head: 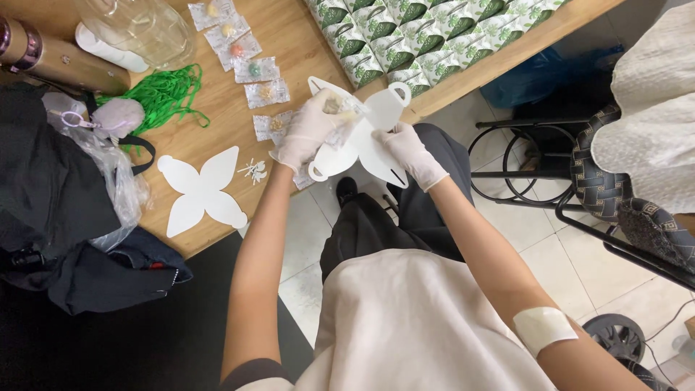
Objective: Assembling a decorative paper gift box and placing a sachet inside.
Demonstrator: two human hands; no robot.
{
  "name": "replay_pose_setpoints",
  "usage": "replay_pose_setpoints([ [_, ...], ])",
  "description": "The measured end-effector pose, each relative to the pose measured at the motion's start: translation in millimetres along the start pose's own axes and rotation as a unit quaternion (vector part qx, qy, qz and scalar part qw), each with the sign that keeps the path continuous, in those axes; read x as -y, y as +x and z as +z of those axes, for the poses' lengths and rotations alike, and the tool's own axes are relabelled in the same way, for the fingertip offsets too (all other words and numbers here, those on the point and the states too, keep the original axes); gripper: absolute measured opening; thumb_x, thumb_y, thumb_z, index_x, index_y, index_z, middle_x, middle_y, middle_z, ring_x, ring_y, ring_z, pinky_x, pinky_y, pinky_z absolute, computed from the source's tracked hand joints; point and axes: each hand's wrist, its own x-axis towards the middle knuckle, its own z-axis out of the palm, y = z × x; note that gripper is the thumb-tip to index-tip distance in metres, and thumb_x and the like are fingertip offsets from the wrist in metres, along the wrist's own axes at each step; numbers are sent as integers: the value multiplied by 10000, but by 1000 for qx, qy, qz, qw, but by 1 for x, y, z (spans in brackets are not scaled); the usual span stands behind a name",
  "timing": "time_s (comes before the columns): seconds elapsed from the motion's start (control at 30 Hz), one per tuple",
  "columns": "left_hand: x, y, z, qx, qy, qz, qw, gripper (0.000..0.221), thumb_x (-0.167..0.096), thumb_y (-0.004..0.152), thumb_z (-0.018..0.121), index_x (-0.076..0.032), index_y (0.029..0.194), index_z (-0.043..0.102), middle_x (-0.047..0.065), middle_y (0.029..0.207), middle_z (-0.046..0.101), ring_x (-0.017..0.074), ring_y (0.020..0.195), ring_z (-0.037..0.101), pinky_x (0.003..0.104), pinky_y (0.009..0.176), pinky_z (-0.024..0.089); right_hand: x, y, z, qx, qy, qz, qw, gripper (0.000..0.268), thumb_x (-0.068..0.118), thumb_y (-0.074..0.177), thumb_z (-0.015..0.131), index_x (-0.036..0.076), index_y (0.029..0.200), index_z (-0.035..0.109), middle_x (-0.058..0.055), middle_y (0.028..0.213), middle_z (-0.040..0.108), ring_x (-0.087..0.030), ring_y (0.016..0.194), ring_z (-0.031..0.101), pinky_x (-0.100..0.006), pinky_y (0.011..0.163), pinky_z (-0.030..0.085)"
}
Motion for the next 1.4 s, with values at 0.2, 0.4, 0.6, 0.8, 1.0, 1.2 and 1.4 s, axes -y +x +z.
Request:
replay_pose_setpoints([
  [0.2,40,28,-8,3,-26,-31,999,384,-364,784,813,-90,1039,728,64,937,786,188,859,750,334,778,571,15,22,35,-31,-24,24,999,300,132,862,758,-14,1121,714,-94,970,771,-156,798,741,-291,723,601],
  [0.4,99,71,24,-29,3,1,1000,393,-350,776,848,-68,1026,733,115,952,766,230,857,736,354,790,561,-13,54,49,-82,4,76,994,316,131,848,787,-51,1098,721,-127,911,775,-206,756,751,-327,684,617],
  [0.6,142,98,56,-22,15,-10,1000,378,-349,759,860,-63,980,749,136,950,760,267,857,733,366,797,559,7,37,60,-146,-123,32,981,300,141,812,758,-5,1074,747,-105,913,783,-181,787,767,-311,726,612],
  [0.8,127,90,52,-10,9,-49,999,357,-360,751,853,-95,977,777,133,966,762,271,871,728,380,798,547,17,36,60,-177,-250,7,952,294,169,794,734,30,1050,774,-126,845,772,-206,765,757,-323,759,580],
  [1.0,133,94,55,-12,-3,-42,999,339,-337,745,848,-93,969,772,126,950,773,266,869,742,367,811,560,-2,51,58,-183,-219,1,958,276,171,796,723,17,1023,751,-114,853,769,-209,777,757,-329,744,585],
  [1.2,136,99,62,-28,26,-40,998,312,-293,740,862,-80,952,777,141,946,761,277,859,726,379,796,556,2,41,55,-175,-181,-81,964,326,186,870,742,27,1151,698,-93,990,776,-156,881,750,-293,797,587],
  [1.4,158,111,77,-27,-20,18,999,304,-216,727,879,-45,934,735,173,918,734,295,850,720,394,803,562,15,27,62,-196,-102,-78,972,373,241,893,781,56,1201,679,-79,1005,777,-142,875,735,-298,789,604],
])
